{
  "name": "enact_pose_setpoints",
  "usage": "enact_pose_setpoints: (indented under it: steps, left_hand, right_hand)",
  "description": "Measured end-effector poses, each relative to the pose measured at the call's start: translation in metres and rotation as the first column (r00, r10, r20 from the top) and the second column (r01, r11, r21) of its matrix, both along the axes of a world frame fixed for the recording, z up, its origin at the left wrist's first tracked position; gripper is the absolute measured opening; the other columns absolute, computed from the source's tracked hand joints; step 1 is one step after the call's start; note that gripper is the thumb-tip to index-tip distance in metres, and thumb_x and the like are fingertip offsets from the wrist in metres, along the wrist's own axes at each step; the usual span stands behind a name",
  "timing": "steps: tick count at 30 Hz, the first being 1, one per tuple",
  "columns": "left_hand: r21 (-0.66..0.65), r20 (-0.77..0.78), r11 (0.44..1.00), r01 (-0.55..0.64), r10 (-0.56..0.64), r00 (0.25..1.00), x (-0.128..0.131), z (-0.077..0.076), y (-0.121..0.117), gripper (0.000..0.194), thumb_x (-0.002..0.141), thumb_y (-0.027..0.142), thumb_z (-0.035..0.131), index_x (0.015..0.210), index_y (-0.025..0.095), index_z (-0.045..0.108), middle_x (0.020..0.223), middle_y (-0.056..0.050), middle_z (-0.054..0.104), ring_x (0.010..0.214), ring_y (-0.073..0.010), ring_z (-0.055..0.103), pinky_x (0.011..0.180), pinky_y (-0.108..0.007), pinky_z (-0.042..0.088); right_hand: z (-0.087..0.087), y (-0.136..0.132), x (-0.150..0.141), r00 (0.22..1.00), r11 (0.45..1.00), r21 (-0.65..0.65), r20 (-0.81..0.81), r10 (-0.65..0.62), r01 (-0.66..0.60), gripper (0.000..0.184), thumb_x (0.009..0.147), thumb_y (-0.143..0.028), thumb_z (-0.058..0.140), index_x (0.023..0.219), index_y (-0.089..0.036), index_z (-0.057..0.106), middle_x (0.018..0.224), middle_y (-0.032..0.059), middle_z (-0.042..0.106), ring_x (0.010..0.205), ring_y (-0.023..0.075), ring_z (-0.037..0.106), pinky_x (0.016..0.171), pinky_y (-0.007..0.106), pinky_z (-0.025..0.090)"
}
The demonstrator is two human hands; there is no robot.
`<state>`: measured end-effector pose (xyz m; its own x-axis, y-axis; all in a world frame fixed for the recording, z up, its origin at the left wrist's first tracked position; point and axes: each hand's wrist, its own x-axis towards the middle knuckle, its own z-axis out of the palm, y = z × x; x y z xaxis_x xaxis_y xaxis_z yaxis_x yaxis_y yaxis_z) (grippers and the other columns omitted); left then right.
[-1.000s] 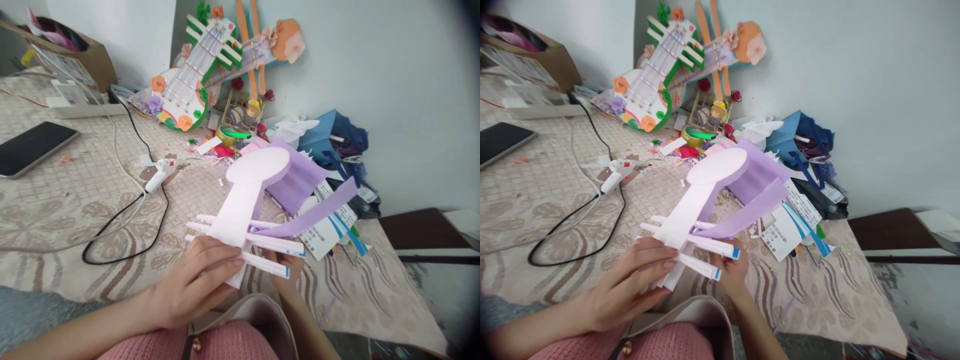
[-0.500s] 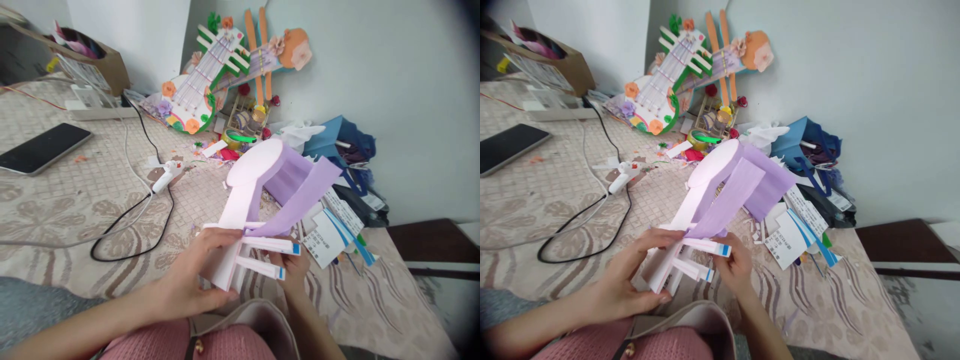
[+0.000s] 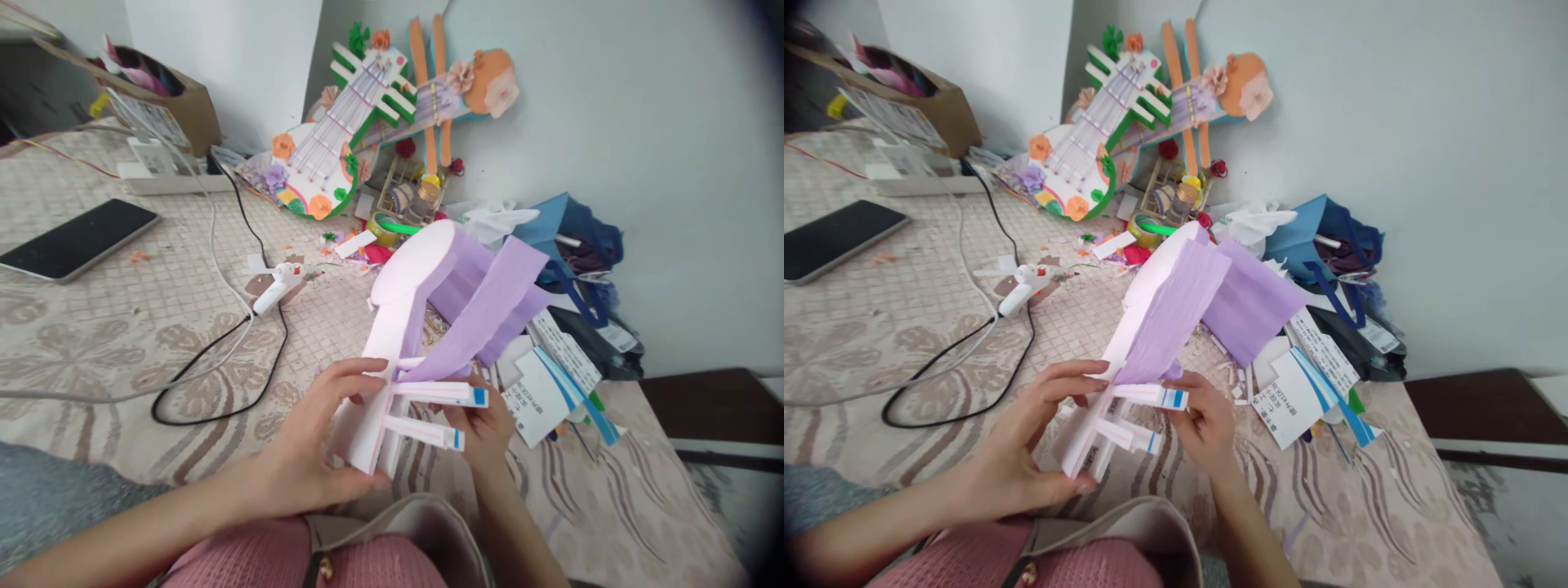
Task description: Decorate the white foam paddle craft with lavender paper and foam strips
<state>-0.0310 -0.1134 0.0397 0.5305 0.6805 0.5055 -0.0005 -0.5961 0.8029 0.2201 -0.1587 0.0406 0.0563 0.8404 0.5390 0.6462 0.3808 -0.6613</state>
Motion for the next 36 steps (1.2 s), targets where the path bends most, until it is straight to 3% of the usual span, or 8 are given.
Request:
enact_pose_setpoints:
  steps: [4, 10, 18, 24, 28, 36]
  left_hand:
    - [0.064, -0.015, 0.998, -0.002, 0.003, 1.0, 0.001, 0.002, 0.002, 0.063, 0.079, 0.041, 0.077, 0.131, 0.02, 0.048, 0.132, -0.013, 0.053, 0.123, -0.0235, 0.054, 0.105, -0.039, 0.048]
    - [0.089, -0.04, 0.996, 0.015, -0.012, 0.999, 0.0, 0.002, 0.004, 0.064, 0.081, 0.045, 0.075, 0.134, 0.022, 0.049, 0.126, -0.01, 0.054, 0.116, -0.0218, 0.057, 0.101, -0.034, 0.052]
    - [0.089, -0.051, 0.995, 0.049, -0.045, 0.998, 0.001, 0.001, 0.003, 0.065, 0.081, 0.043, 0.076, 0.136, 0.024, 0.046, 0.124, -0.011, 0.057, 0.113, -0.0239, 0.06, 0.097, -0.038, 0.055]
    - [0.085, -0.042, 0.996, -0.037, 0.041, 0.998, 0.002, 0.0, 0.002, 0.073, 0.076, 0.046, 0.079, 0.135, 0.022, 0.044, 0.134, -0.015, 0.051, 0.123, -0.0278, 0.053, 0.1, -0.041, 0.053]
    - [0.12, -0.083, 0.991, 0.061, -0.052, 0.995, 0.001, -0.001, 0.008, 0.084, 0.076, 0.05, 0.078, 0.143, 0.022, 0.036, 0.148, -0.017, 0.042, 0.135, -0.0311, 0.046, 0.109, -0.046, 0.047]
    - [0.161, -0.119, 0.981, 0.104, -0.085, 0.989, 0.004, 0.002, 0.015, 0.086, 0.076, 0.051, 0.077, 0.147, 0.027, 0.033, 0.139, -0.014, 0.053, 0.128, -0.0304, 0.053, 0.107, -0.047, 0.048]
  right_hand:
    - [0.007, 0.006, 0.006, 0.996, 0.997, -0.006, 0.029, 0.082, -0.082, 0.008, 0.087, -0.022, 0.064, 0.085, -0.026, 0.07, 0.076, 0.0009, 0.076, 0.067, 0.0194, 0.071, 0.06, 0.031, 0.056]
    - [0.014, 0.014, 0.002, 0.979, 0.981, 0.018, -0.065, 0.193, -0.192, 0.013, 0.089, -0.015, 0.062, 0.093, -0.027, 0.067, 0.077, -0.0009, 0.075, 0.066, 0.0158, 0.07, 0.056, 0.025, 0.052]
    - [0.011, 0.012, 0.0, 0.983, 0.983, -0.011, 0.013, 0.184, -0.184, 0.015, 0.086, -0.015, 0.062, 0.09, -0.027, 0.069, 0.078, -0.0015, 0.075, 0.065, 0.0166, 0.07, 0.057, 0.026, 0.051]
    - [0.001, 0.008, 0.004, 0.99, 0.99, -0.069, 0.064, 0.125, -0.12, 0.013, 0.083, -0.015, 0.067, 0.082, -0.028, 0.069, 0.07, -0.0036, 0.071, 0.062, 0.0167, 0.068, 0.057, 0.026, 0.049]
    - [0.003, 0.009, 0.001, 0.99, 0.99, -0.062, 0.064, 0.127, -0.124, 0.013, 0.084, -0.016, 0.065, 0.087, -0.029, 0.069, 0.074, -0.0037, 0.072, 0.064, 0.0164, 0.069, 0.058, 0.026, 0.05]
    - [-0.007, 0.007, 0.0, 0.998, 0.998, -0.026, 0.036, 0.057, -0.056, 0.005, 0.082, -0.02, 0.067, 0.083, -0.025, 0.069, 0.072, -0.0014, 0.073, 0.062, 0.0171, 0.068, 0.057, 0.027, 0.052]
